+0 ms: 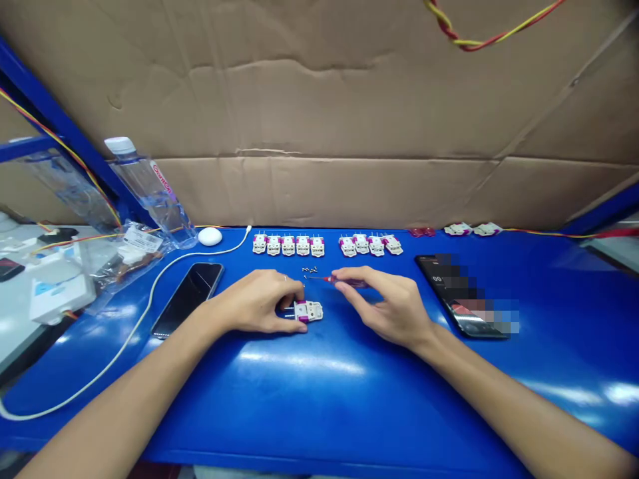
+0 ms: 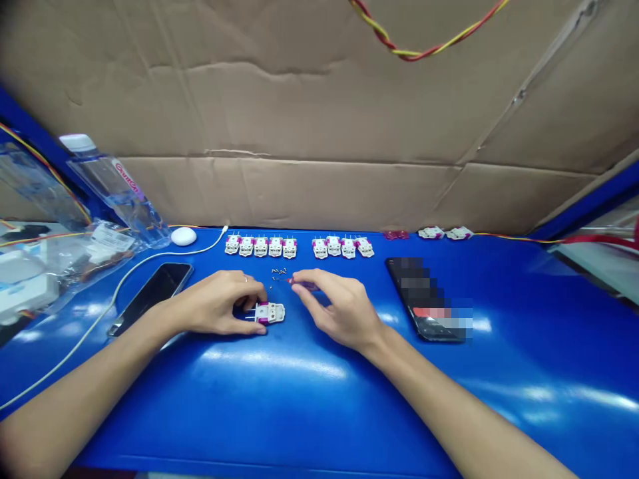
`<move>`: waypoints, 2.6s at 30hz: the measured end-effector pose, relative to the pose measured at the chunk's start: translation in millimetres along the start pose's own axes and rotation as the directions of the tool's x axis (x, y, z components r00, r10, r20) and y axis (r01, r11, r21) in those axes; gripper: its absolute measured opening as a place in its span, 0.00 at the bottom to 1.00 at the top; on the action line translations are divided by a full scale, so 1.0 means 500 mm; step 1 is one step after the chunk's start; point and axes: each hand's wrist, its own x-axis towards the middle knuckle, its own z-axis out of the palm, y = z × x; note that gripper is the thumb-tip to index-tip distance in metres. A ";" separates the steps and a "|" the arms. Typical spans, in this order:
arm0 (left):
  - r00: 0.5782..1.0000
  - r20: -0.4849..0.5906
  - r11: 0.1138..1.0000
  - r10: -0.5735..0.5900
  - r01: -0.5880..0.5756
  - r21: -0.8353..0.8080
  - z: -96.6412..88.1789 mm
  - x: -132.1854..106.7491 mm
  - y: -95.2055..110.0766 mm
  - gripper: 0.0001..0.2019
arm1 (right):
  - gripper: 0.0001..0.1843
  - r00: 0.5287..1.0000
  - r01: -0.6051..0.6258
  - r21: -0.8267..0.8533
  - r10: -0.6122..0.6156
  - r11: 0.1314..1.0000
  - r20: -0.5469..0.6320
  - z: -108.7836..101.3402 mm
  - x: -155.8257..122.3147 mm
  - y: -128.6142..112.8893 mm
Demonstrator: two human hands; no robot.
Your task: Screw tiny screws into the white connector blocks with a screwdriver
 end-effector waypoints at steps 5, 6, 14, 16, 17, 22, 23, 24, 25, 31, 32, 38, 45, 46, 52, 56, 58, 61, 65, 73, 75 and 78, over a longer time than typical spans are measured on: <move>0.999 -0.019 0.998 0.034 -0.034 -0.043 0.005 -0.001 0.000 0.16 | 0.07 0.999 0.035 -0.016 -0.035 0.999 0.013 0.007 -0.003 0.000; 0.998 -0.028 0.997 0.051 -0.052 -0.058 0.007 -0.001 -0.001 0.16 | 0.07 0.999 0.047 -0.015 -0.047 0.999 0.011 0.008 -0.003 0.001; 0.990 -0.076 0.980 0.118 -0.129 -0.153 0.019 0.002 -0.002 0.17 | 0.08 0.993 0.119 -0.039 -0.118 0.992 0.016 0.011 -0.005 0.005; 0.989 -0.084 0.971 0.125 -0.140 -0.195 0.016 0.002 -0.002 0.17 | 0.08 0.989 0.145 -0.049 -0.145 0.988 0.007 0.009 -0.005 0.004; 0.988 -0.091 0.964 0.125 -0.143 -0.222 0.015 0.002 -0.002 0.16 | 0.08 0.988 0.154 -0.053 -0.154 0.987 -0.002 0.007 -0.004 0.003; 0.971 -0.238 0.957 -0.004 -0.065 -0.283 0.012 0.005 -0.004 0.10 | 0.07 0.990 0.131 0.005 -0.131 0.991 -0.047 -0.004 0.004 -0.009; 0.954 -0.297 0.962 -0.042 -0.042 -0.272 0.012 0.006 -0.005 0.10 | 0.06 0.993 0.108 0.032 -0.106 0.994 -0.054 -0.007 0.005 -0.012; 0.933 -0.351 0.965 -0.074 -0.022 -0.263 0.011 0.007 -0.008 0.10 | 0.07 0.995 0.080 0.059 -0.077 0.995 -0.058 -0.009 0.006 -0.014; 0.915 -0.393 0.966 -0.096 -0.010 -0.259 0.011 0.007 -0.010 0.10 | 0.07 0.997 0.052 0.084 -0.047 0.995 -0.062 -0.010 0.007 -0.016; 0.938 -0.338 0.961 -0.076 -0.022 -0.277 0.012 0.007 -0.031 0.14 | 0.09 0.996 0.016 0.152 -0.003 0.988 -0.086 -0.015 0.005 -0.025; 0.946 -0.317 0.959 -0.065 -0.028 -0.282 0.012 0.007 -0.034 0.14 | 0.09 0.996 0.029 0.148 -0.016 0.989 -0.087 -0.015 0.005 -0.027; 0.968 -0.250 0.945 -0.027 -0.057 -0.322 0.012 0.006 -0.036 0.11 | 0.10 0.993 0.067 0.138 -0.054 0.988 -0.101 -0.017 0.006 -0.036; 0.966 -0.257 0.938 -0.002 -0.088 -0.336 0.009 0.007 -0.033 0.09 | 0.09 0.992 0.086 0.129 -0.072 0.988 -0.107 -0.023 0.008 -0.038; 0.966 -0.259 0.937 -0.002 -0.089 -0.337 0.008 0.007 -0.033 0.08 | 0.09 0.991 0.091 0.121 -0.079 0.988 -0.105 -0.025 0.009 -0.038; 0.968 -0.251 0.936 0.006 -0.093 -0.339 0.008 0.006 -0.029 0.08 | 0.08 0.989 0.121 0.087 -0.112 0.989 -0.102 -0.030 0.013 -0.039; 0.973 -0.230 0.940 0.007 -0.085 -0.331 0.006 0.005 -0.023 0.08 | 0.09 0.988 0.138 0.075 -0.132 0.988 -0.077 -0.030 0.013 -0.037; 0.974 -0.225 0.939 0.008 -0.085 -0.333 0.004 0.005 -0.021 0.08 | 0.09 0.988 0.145 0.079 -0.140 0.986 -0.069 -0.030 0.013 -0.036; 0.974 -0.224 0.936 0.011 -0.089 -0.339 0.003 0.005 -0.017 0.08 | 0.08 0.988 0.147 0.078 -0.142 0.986 -0.065 -0.030 0.013 -0.035; 0.977 -0.211 0.938 0.027 -0.098 -0.334 0.003 0.006 -0.017 0.07 | 0.06 0.985 0.163 0.059 -0.159 0.985 -0.067 -0.030 0.013 -0.034; 0.979 -0.195 0.940 0.057 -0.119 -0.318 0.006 0.006 -0.016 0.07 | 0.09 0.985 0.162 0.084 -0.157 0.983 -0.065 -0.030 0.011 -0.035; 0.979 -0.191 0.941 0.067 -0.126 -0.315 0.006 0.006 -0.015 0.07 | 0.08 0.985 0.168 0.075 -0.164 0.983 -0.060 -0.030 0.011 -0.035; 0.979 -0.188 0.940 0.073 -0.131 -0.316 0.007 0.006 -0.013 0.06 | 0.08 0.983 0.182 0.071 -0.180 0.981 -0.044 -0.031 0.011 -0.035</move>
